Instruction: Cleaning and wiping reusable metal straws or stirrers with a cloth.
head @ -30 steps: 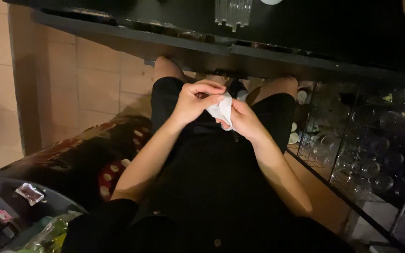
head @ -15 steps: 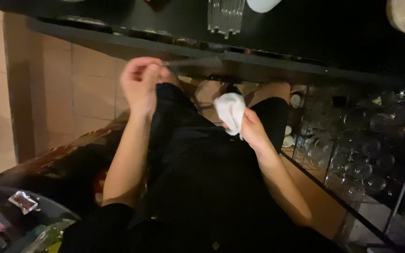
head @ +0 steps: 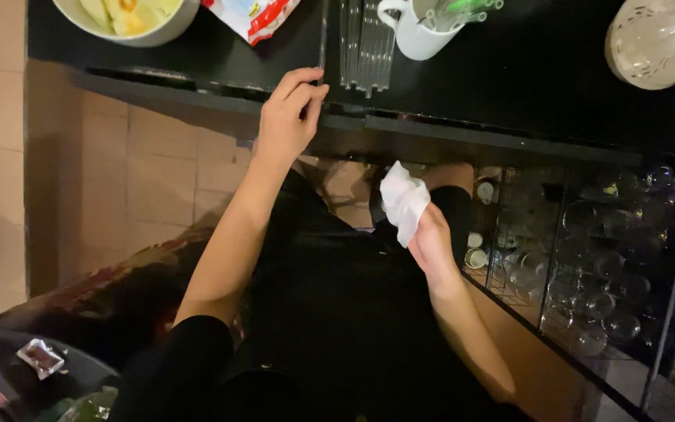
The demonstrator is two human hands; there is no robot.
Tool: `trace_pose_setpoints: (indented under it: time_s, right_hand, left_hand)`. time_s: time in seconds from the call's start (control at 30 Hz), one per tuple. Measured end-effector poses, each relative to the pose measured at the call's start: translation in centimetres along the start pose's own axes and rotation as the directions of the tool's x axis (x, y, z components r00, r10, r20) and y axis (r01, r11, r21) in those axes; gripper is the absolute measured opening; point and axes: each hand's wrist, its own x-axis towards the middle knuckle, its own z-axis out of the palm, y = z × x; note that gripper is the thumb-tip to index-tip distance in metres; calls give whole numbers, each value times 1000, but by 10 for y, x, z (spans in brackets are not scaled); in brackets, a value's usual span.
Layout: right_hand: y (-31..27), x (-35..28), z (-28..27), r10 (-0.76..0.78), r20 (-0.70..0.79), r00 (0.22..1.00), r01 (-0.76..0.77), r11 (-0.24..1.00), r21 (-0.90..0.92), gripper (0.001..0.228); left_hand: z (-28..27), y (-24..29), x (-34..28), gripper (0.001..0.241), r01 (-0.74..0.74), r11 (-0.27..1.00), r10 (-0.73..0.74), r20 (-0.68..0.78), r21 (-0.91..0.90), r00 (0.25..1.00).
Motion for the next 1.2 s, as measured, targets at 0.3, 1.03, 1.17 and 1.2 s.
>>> trace_pose_setpoints:
  time_s: [0.3, 1.03, 1.17, 1.2]
  right_hand:
    - [-9, -24, -10, -80, -94, 992, 81, 997, 3, 41]
    - [-16, -19, 14, -152, -3, 988, 151, 979, 136, 42]
    - [-10, -9, 28, -136, 137, 981, 90, 952, 294, 49]
    - [-4, -5, 31, -135, 131, 982, 92, 951, 296, 49]
  left_hand:
    - [17, 31, 59, 27, -76, 997, 76, 69, 9, 995]
    - [4, 62, 67, 17, -54, 736, -276, -372, -675, 886]
    - [8, 90, -35, 17, 139, 664, -234, -28, -735, 972]
    - [15, 87, -58, 17, 144, 661, -235, -21, -737, 972]
